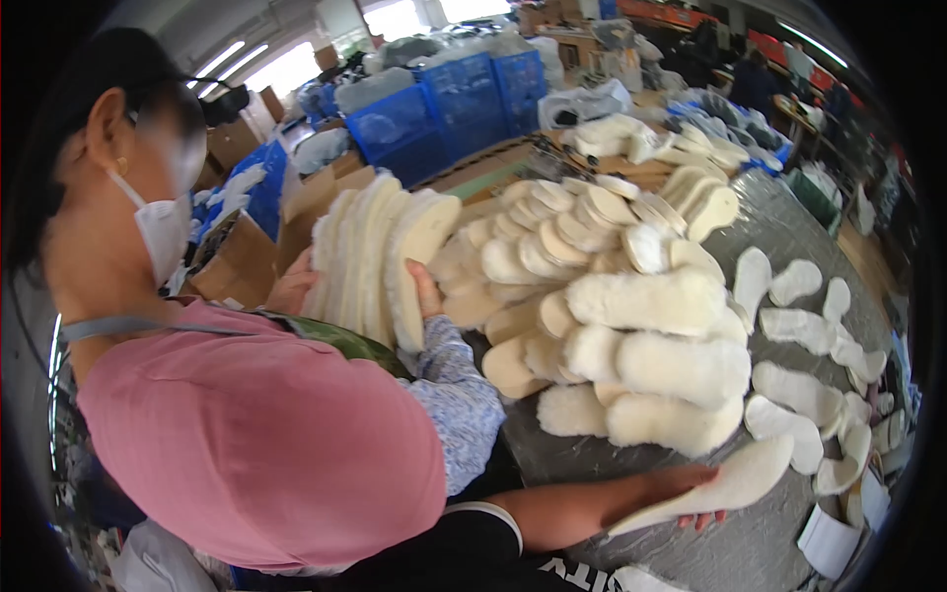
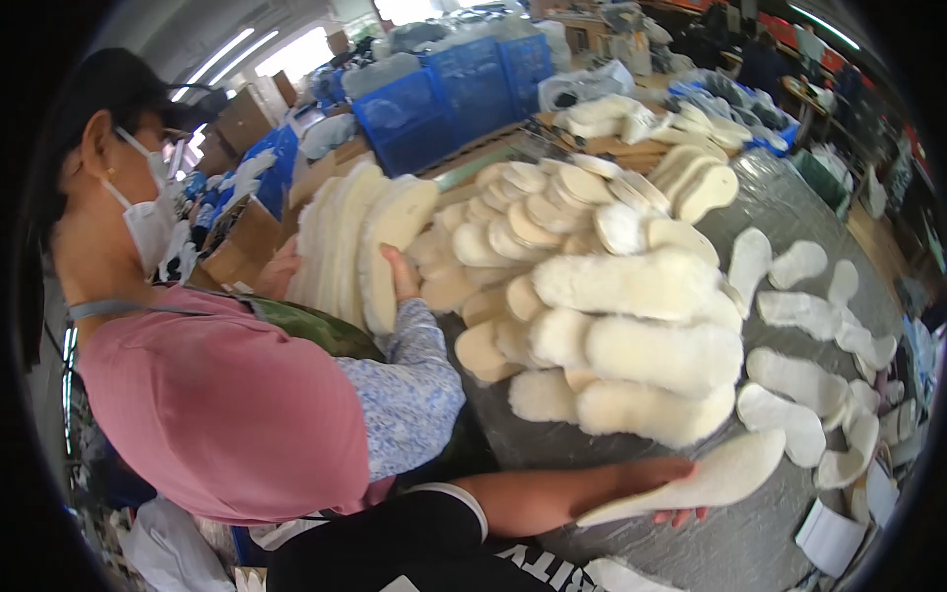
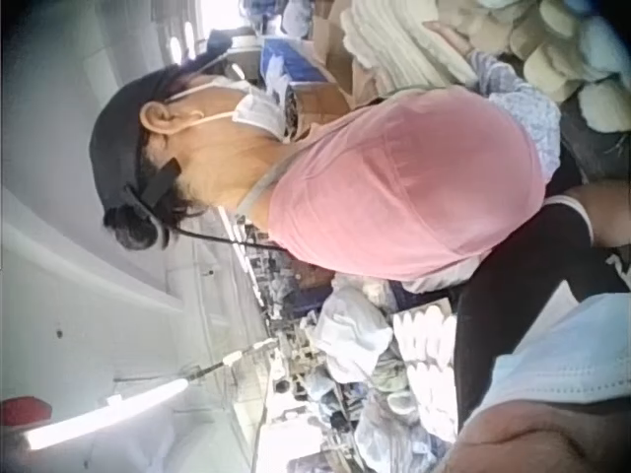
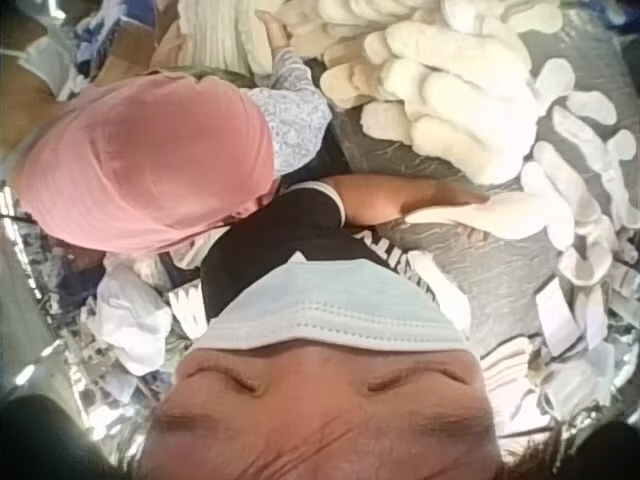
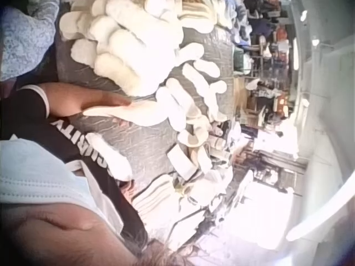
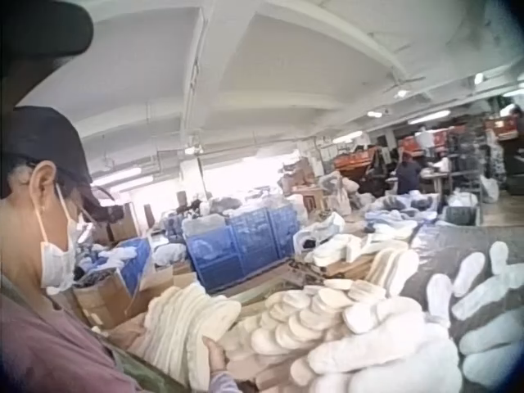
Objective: Assembling shoe insoles by aligning and pressing a fur lining onto the base.
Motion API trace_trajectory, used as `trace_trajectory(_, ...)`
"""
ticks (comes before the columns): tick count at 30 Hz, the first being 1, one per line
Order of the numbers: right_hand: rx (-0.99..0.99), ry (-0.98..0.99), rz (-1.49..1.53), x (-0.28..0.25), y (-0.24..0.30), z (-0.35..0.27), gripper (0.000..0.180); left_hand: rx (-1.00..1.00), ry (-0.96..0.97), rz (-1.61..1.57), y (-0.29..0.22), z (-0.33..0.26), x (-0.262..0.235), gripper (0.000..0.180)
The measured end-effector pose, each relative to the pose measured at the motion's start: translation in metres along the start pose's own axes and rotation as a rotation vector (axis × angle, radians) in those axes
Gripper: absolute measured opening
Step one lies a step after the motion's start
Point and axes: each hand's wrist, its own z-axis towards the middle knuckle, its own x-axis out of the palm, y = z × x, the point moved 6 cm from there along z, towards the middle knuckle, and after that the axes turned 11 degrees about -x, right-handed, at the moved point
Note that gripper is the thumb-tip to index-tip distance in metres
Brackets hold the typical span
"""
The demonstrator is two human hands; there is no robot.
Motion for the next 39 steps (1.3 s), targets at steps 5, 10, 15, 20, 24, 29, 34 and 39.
trace_trajectory(5,0.064,-0.106,-0.628,-0.025,0.098,-0.109,0.058,0.118,0.04,-0.108,0.0,-0.017,-0.006,0.085)
trace_trajectory(10,0.427,-0.127,-1.131,0.108,0.375,-0.018,0.062,0.065,0.108,-0.407,0.001,-0.03,-0.024,0.099)
trace_trajectory(15,0.446,-0.261,-1.033,0.119,0.4,0.015,0.056,0.051,0.0,-0.249,-0.027,-0.041,-0.009,0.106)
trace_trajectory(20,0.41,-0.417,-1.036,0.121,0.413,0.014,0.052,0.0,0.031,-0.418,-0.022,-0.049,-0.027,0.119)
trace_trajectory(24,0.351,-0.529,-1.05,0.123,0.417,0.009,0.047,0.004,-0.085,-0.168,-0.024,-0.047,-0.014,0.111)
trace_trajectory(29,0.34,-0.643,-1.019,0.118,0.416,0.0,0.038,-0.223,-0.301,0.398,-0.019,-0.044,0.026,0.066)
trace_trajectory(34,0.247,-0.93,-0.616,0.125,0.413,-0.006,0.032,-0.146,-0.242,1.117,0.0,-0.039,0.113,0.065)
trace_trajectory(39,0.235,-0.802,-0.81,0.123,0.412,0.019,0.034,-0.135,-0.181,1.561,0.024,-0.027,0.129,0.059)
